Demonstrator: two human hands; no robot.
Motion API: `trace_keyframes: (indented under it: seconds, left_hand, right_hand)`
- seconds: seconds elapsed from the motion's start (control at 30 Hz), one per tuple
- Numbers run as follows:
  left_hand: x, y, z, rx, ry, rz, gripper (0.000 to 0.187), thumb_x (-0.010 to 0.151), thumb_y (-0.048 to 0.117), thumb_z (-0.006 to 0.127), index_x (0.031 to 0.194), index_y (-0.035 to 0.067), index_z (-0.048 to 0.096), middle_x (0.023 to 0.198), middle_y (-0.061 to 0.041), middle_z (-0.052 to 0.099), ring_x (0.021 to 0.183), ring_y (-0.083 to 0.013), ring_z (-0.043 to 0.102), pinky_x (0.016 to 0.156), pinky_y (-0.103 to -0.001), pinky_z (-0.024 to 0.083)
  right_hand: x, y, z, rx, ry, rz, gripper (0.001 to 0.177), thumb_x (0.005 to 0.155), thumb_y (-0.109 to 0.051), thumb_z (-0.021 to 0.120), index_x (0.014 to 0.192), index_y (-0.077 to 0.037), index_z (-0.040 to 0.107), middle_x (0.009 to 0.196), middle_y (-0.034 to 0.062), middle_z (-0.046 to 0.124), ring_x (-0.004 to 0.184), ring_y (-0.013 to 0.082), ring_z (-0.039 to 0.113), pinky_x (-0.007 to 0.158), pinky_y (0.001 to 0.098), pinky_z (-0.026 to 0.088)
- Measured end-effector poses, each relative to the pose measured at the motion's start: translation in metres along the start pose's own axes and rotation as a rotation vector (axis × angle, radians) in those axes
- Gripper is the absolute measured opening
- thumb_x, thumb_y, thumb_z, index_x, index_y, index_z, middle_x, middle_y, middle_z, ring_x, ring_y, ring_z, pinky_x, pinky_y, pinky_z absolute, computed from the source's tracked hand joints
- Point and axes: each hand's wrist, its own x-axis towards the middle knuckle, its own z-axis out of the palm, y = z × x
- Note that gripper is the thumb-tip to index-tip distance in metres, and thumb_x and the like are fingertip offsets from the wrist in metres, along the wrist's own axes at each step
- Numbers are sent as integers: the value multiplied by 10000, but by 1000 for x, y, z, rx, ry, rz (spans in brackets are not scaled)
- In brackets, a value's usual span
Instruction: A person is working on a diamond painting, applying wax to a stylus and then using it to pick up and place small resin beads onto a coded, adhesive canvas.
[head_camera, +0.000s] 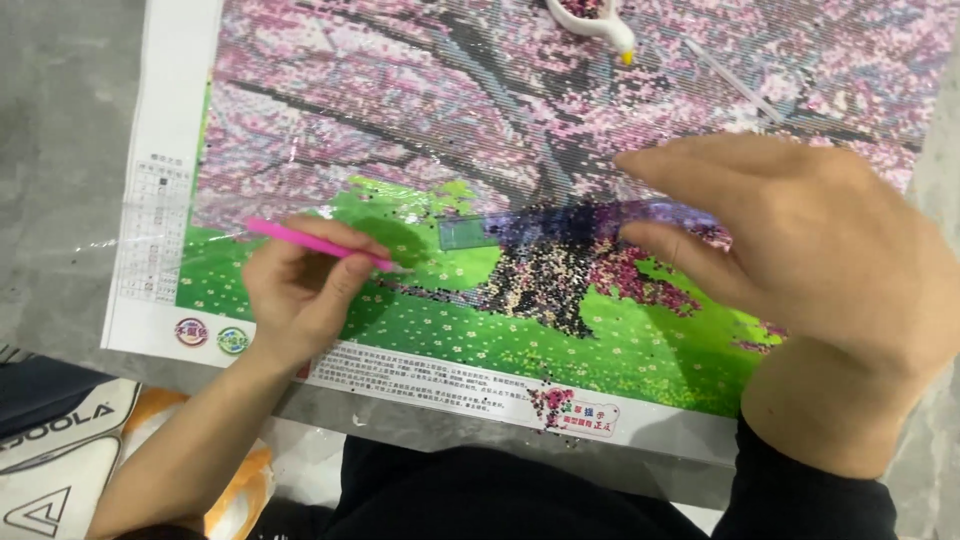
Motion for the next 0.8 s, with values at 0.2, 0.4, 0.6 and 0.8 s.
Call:
trace_keyframes:
  seconds: [0.2,0.4,0.6,0.8]
  left_hand:
    - [0,-2,-8,22,215,-66,152,989,170,602,1002,27,553,862,-116,633,788,-224,695,693,-288,607]
    - [-2,-9,-10,75,139,178,100,973,55,583,1008,-34,551,846,-171,647,721,-248,718,638,-276,634]
    - [4,-5,-7,139,54,252,107,935,36,610,964,-51,556,790,-179,654,679,-252,718,590,-277,612]
    - [6,-12,-9,212,-193,507,62,841,-107,650,852,-47,638,732,-162,704,608,-242,721,513,-262,612]
  right_hand:
    - [26,-24,34,264,-317,-75,624,902,-382,569,1410,-42,445,1450,177,475,1300,388,455,932,525,468]
    - [37,-34,79,150,-379,-103,708,921,-461,536,1461,-41,355,1511,162,377,1346,410,365,1000,538,404]
    - [42,-39,80,128,-526,-30,678,922,-439,518,1464,-72,342,1537,110,349,1375,367,341,913,555,486]
    - [47,-47,72,111,-615,45,668,921,-451,516,1452,-83,348,1568,88,299,1361,397,345,830,600,550]
